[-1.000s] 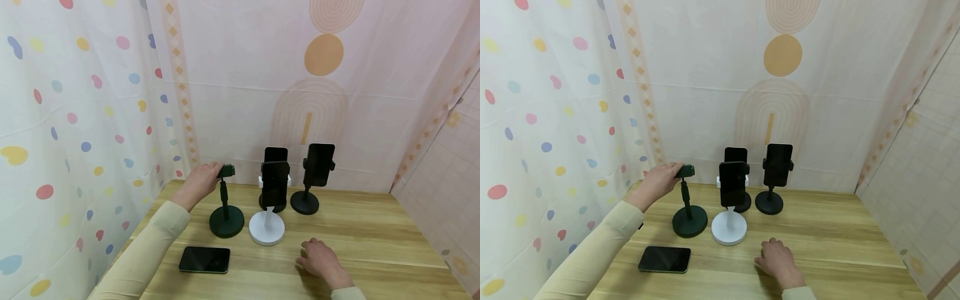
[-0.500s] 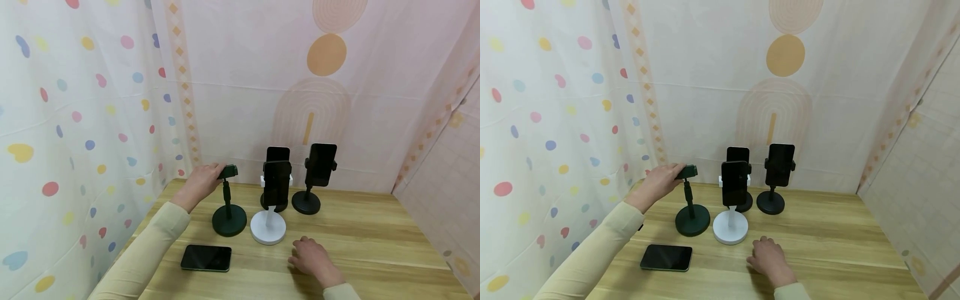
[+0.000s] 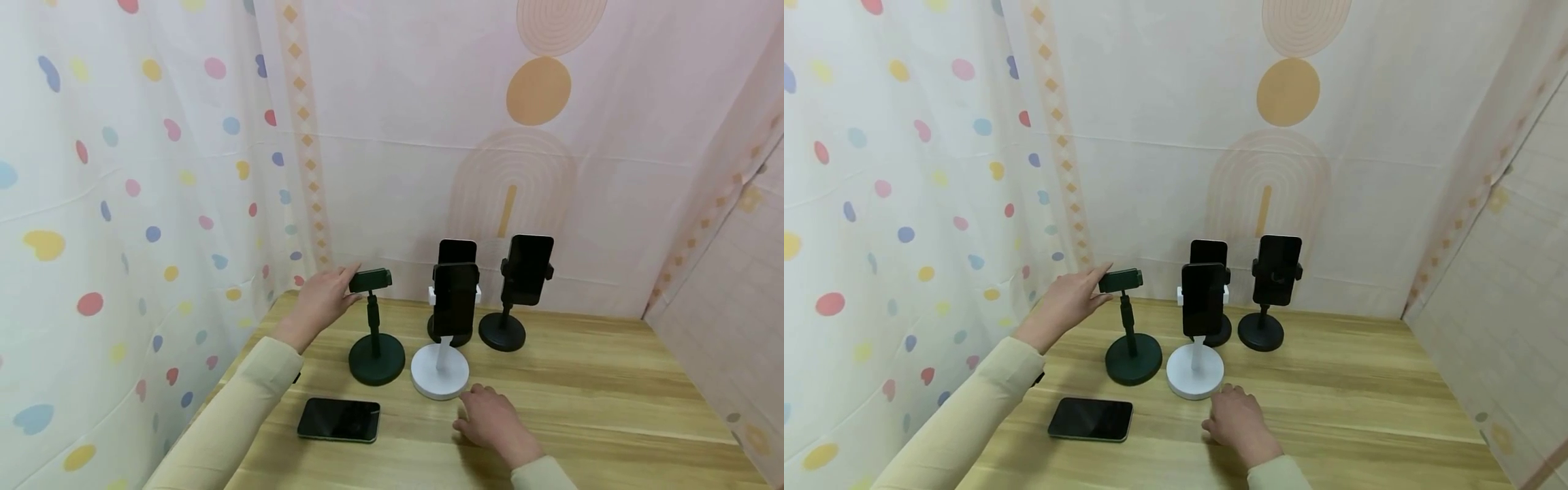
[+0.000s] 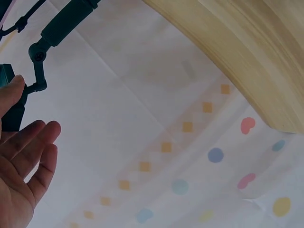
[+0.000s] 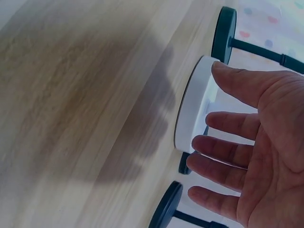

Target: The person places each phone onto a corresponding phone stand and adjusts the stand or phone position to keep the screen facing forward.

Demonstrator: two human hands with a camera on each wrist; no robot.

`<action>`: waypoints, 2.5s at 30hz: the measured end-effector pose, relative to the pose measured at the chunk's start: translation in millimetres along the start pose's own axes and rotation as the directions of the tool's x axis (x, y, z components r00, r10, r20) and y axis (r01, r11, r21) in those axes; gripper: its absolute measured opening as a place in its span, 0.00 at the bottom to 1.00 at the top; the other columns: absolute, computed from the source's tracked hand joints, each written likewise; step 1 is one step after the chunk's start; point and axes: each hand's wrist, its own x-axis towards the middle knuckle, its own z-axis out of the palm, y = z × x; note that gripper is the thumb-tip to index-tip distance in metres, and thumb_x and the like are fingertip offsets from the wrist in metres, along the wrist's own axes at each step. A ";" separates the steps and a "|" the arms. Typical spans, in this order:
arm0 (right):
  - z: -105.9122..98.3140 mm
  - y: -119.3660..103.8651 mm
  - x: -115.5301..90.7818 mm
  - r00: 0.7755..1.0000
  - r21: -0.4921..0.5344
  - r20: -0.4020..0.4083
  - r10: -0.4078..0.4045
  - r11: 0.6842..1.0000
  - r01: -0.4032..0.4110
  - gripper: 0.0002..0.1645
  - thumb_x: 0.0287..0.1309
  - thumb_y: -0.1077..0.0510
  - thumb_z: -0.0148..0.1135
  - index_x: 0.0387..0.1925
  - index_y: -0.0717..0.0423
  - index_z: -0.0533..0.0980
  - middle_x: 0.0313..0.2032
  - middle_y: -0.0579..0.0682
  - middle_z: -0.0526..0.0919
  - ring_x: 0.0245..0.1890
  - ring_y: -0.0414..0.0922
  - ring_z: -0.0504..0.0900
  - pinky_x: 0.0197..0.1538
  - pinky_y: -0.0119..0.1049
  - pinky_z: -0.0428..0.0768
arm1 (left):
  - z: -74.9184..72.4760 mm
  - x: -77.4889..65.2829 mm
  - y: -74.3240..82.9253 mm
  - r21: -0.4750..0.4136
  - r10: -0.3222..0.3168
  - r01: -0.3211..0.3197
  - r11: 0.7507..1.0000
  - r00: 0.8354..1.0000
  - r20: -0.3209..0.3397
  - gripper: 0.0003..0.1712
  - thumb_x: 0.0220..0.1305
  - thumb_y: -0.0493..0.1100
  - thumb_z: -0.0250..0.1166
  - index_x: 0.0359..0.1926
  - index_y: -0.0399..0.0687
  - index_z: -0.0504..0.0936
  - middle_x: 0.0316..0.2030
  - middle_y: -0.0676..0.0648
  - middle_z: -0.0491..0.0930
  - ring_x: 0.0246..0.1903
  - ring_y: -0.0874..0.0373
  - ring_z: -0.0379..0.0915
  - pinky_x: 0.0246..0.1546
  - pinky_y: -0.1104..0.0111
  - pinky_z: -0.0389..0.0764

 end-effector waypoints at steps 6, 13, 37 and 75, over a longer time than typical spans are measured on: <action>-0.5 -8.9 6.0 0.999 0.000 -0.013 -0.044 0.999 0.044 0.25 0.54 0.50 0.73 0.47 0.63 0.80 0.42 0.56 0.80 0.42 0.55 0.78 0.43 0.54 0.78 | 0.4 -5.9 -5.8 -0.007 -0.028 0.028 1.000 1.000 0.006 0.39 0.62 0.49 0.71 0.68 0.37 0.69 0.51 0.36 0.82 0.44 0.43 0.82 0.42 0.52 0.82; 0.6 -19.9 14.4 0.997 -0.032 0.010 -0.080 0.996 0.080 0.26 0.53 0.48 0.73 0.47 0.62 0.80 0.38 0.54 0.79 0.39 0.52 0.78 0.40 0.51 0.78 | 2.9 -17.6 -13.3 -0.040 -0.047 0.048 0.998 0.999 0.018 0.37 0.61 0.49 0.72 0.66 0.36 0.72 0.52 0.34 0.81 0.34 0.43 0.83 0.37 0.52 0.82; 7.7 -52.6 43.2 0.978 -0.045 0.049 -0.201 0.978 0.203 0.29 0.57 0.42 0.70 0.53 0.57 0.80 0.43 0.52 0.81 0.41 0.48 0.79 0.42 0.44 0.80 | 31.7 -68.2 -33.3 0.001 -0.080 0.081 0.997 0.993 0.084 0.34 0.58 0.49 0.74 0.61 0.35 0.76 0.48 0.35 0.82 0.38 0.41 0.82 0.39 0.49 0.81; 50.0 -101.9 85.5 0.955 -0.097 0.136 -0.264 0.956 0.278 0.52 0.37 0.22 0.71 0.56 0.53 0.76 0.46 0.48 0.78 0.44 0.43 0.77 0.46 0.38 0.78 | 72.4 -113.6 -39.1 -0.002 -0.099 0.099 0.995 0.989 0.112 0.30 0.56 0.48 0.75 0.56 0.36 0.79 0.43 0.36 0.84 0.36 0.42 0.83 0.35 0.51 0.82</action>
